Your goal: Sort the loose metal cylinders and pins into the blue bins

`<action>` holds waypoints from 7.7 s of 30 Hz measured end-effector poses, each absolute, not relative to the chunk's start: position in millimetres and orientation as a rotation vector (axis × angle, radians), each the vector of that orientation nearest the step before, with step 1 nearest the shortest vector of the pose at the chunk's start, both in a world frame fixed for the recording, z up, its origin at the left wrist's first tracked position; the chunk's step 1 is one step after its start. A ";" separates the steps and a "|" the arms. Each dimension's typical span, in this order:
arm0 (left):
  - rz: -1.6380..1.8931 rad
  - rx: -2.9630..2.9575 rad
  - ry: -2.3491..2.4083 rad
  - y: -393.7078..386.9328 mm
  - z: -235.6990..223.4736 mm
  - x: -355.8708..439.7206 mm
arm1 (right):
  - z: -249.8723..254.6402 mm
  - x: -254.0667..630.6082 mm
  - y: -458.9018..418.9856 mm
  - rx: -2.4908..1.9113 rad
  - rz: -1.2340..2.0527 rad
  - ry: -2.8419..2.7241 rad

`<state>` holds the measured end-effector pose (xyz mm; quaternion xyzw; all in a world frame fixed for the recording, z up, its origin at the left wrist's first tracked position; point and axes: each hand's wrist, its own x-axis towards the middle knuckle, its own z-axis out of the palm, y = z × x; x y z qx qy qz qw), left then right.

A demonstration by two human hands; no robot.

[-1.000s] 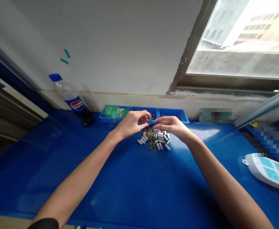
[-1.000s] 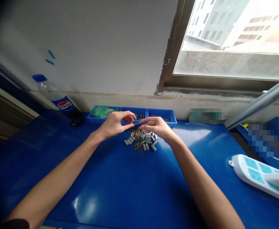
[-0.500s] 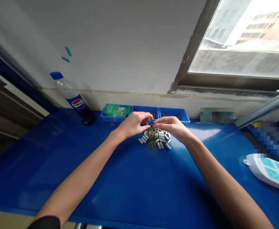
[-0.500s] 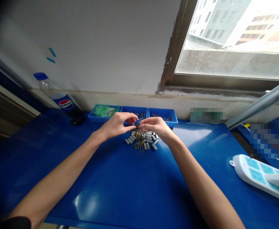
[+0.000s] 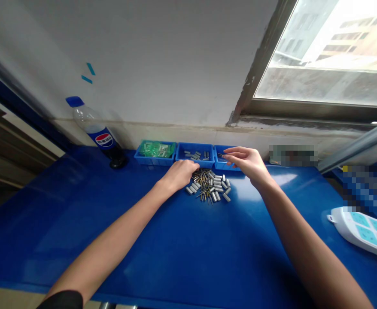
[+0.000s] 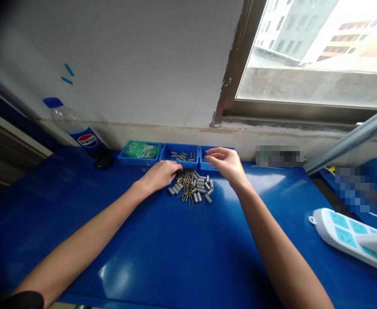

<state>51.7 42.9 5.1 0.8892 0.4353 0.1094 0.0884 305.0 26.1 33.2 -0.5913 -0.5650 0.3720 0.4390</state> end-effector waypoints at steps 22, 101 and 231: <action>0.882 2.224 0.911 34.7 31.7 58.0 | 27.1 288.4 20.1 -1.371 1.137 -1.587; 0.288 2.517 1.355 36.9 19.6 54.6 | 33.2 294.1 23.9 -1.409 0.959 -1.223; 0.587 2.636 1.152 47.7 7.0 52.1 | 26.5 282.5 24.4 -1.470 1.044 -1.239</action>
